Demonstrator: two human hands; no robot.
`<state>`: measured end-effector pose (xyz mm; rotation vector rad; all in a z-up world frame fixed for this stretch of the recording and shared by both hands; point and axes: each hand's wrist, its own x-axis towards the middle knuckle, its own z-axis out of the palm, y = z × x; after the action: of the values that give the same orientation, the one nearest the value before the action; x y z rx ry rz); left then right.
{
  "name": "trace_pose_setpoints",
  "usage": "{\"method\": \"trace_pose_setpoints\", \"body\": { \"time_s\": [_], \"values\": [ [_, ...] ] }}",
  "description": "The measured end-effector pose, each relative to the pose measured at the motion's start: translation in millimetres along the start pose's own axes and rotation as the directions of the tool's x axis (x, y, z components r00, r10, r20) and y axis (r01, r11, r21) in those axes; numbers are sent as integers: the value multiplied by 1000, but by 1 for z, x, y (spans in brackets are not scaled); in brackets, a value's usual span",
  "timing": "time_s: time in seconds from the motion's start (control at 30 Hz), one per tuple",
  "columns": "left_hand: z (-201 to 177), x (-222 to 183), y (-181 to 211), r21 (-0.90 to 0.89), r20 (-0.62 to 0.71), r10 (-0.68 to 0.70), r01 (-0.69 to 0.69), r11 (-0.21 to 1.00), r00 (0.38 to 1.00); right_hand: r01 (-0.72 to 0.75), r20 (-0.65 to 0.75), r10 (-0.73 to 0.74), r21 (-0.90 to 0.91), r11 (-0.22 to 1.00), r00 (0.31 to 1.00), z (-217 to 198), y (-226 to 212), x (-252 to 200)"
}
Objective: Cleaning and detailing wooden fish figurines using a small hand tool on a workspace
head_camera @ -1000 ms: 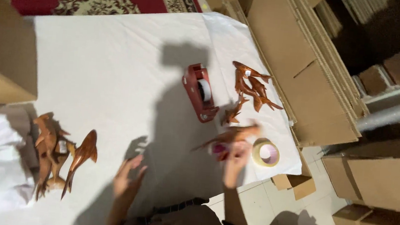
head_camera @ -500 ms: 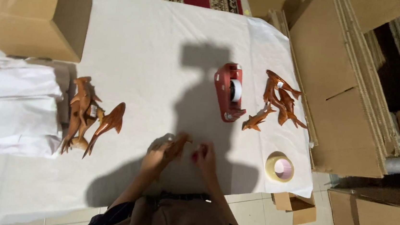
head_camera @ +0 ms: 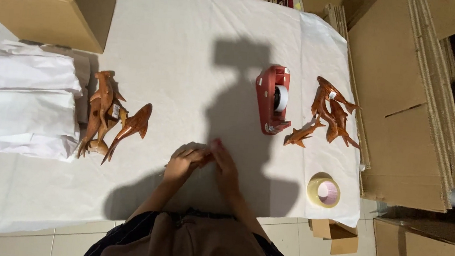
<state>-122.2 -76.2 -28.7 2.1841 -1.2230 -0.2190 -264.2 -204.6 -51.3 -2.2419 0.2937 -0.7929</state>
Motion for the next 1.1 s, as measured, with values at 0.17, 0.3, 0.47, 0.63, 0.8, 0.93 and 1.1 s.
{"method": "trace_pose_setpoints", "body": {
  "time_s": [0.17, 0.3, 0.47, 0.63, 0.8, 0.93, 1.1],
  "values": [
    [2, -4, -5, -54, 19, -10, 11, 998, 1000, -174, -117, 179, 53, 983, 977, -3, 10, -2],
    [26, -7, -22, -5, 23, -30, 30, 1000, 999, -113, -13, 112, -27, 993, 994, 9, -14, -8],
    [8, -2, -3, -28, -33, -22, 21, 999, 999, -65, -118, 69, 40, 997, 991, -11, 18, 8],
    [-2, -1, 11, 18, 41, -68, 67, 998, 997, 58, -88, -51, 73, 996, 995, -2, -8, 11],
    [23, -12, -7, 73, 37, -88, 85, 994, 995, 1, -167, -5, -27, 1000, 986, -6, 24, 5],
    [27, -10, -12, 333, -286, 324, -224, 916, 902, -312, -158, 316, 53, 949, 935, -20, 25, 10],
    [46, -13, -32, 406, -328, 488, -346, 846, 809, -627, -95, 701, 376, 683, 707, -25, 46, 2]
  ]
}}
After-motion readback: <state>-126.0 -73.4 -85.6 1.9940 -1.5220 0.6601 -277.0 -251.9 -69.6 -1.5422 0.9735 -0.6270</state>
